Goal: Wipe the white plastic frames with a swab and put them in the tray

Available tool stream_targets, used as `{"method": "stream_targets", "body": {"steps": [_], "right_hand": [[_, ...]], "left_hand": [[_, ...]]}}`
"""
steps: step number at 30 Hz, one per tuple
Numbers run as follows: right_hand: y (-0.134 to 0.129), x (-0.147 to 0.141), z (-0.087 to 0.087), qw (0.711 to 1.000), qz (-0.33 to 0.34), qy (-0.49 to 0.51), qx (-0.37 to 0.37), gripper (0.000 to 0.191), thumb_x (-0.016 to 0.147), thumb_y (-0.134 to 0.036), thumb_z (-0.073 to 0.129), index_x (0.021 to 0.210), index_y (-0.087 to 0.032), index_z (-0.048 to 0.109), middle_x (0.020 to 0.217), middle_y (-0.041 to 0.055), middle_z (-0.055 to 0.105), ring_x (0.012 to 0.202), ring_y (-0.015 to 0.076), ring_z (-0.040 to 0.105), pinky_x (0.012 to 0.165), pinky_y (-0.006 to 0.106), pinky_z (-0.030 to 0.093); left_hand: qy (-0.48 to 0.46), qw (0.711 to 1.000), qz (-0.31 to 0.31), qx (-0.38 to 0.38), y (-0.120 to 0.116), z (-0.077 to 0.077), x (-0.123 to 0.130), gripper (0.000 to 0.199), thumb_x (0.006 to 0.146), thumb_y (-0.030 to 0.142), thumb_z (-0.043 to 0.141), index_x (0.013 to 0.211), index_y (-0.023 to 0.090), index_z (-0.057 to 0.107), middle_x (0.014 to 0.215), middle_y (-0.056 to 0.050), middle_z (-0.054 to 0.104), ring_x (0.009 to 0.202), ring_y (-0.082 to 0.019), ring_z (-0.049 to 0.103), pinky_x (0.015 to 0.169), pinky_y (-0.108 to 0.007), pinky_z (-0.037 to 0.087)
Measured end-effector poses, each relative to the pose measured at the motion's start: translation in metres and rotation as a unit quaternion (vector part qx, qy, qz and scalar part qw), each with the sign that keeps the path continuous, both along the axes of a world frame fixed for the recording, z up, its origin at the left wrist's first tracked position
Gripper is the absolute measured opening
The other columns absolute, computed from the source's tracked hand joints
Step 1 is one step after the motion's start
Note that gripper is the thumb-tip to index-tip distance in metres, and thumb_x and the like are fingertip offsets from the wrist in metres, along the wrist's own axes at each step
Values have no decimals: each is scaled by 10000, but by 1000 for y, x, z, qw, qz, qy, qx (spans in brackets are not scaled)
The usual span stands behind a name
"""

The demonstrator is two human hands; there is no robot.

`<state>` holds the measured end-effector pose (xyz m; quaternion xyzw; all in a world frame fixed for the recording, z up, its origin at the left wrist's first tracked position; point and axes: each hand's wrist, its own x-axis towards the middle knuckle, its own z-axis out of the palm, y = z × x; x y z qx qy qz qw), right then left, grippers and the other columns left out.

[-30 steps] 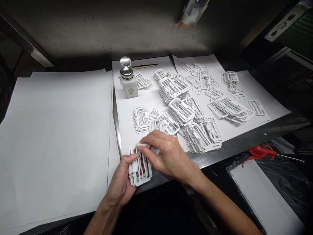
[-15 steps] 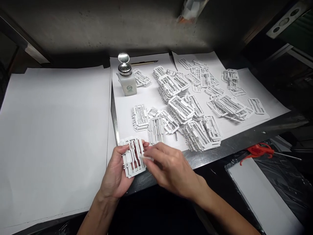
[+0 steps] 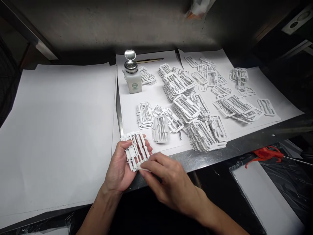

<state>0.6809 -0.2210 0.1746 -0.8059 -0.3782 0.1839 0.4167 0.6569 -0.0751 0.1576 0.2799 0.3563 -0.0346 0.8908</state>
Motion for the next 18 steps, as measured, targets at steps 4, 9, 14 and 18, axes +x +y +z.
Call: {"method": "stream_targets", "body": {"steps": [4, 9, 14, 18], "right_hand": [[-16, 4, -2, 998, -59, 9, -19, 177, 908, -188, 489, 1013, -189, 631, 855, 42, 562, 733, 146, 541, 681, 265, 438], [-10, 0, 1, 997, -73, 7, 24, 173, 901, -172, 496, 1005, -167, 635, 845, 49, 567, 756, 147, 540, 701, 259, 431], [-2, 2, -1, 997, -73, 0, 8, 176, 903, -180, 482, 967, -170, 645, 820, 45, 575, 738, 147, 540, 682, 253, 418], [-12, 13, -2, 983, -175, -29, -43, 244, 903, -241, 492, 690, -168, 586, 622, 0, 518, 540, 110, 460, 541, 240, 343]], "left_hand": [[-1, 1000, 6, 0, 6, 1, 0, 334, 792, 291, 489, 985, 75, 655, 853, -115, 675, 760, -209, 639, 756, -335, 527], [-3, 1000, 4, 2, 6, 3, 1, 330, 783, 286, 496, 985, 79, 655, 849, -114, 666, 757, -214, 634, 751, -341, 527], [26, 999, 30, 15, 13, 7, 1, 335, 781, 307, 509, 961, 69, 661, 831, -117, 662, 733, -213, 634, 733, -346, 541], [29, 996, 52, 61, 23, 8, 1, 344, 763, 291, 576, 1023, 80, 654, 817, -93, 654, 703, -186, 631, 699, -328, 556]]}}
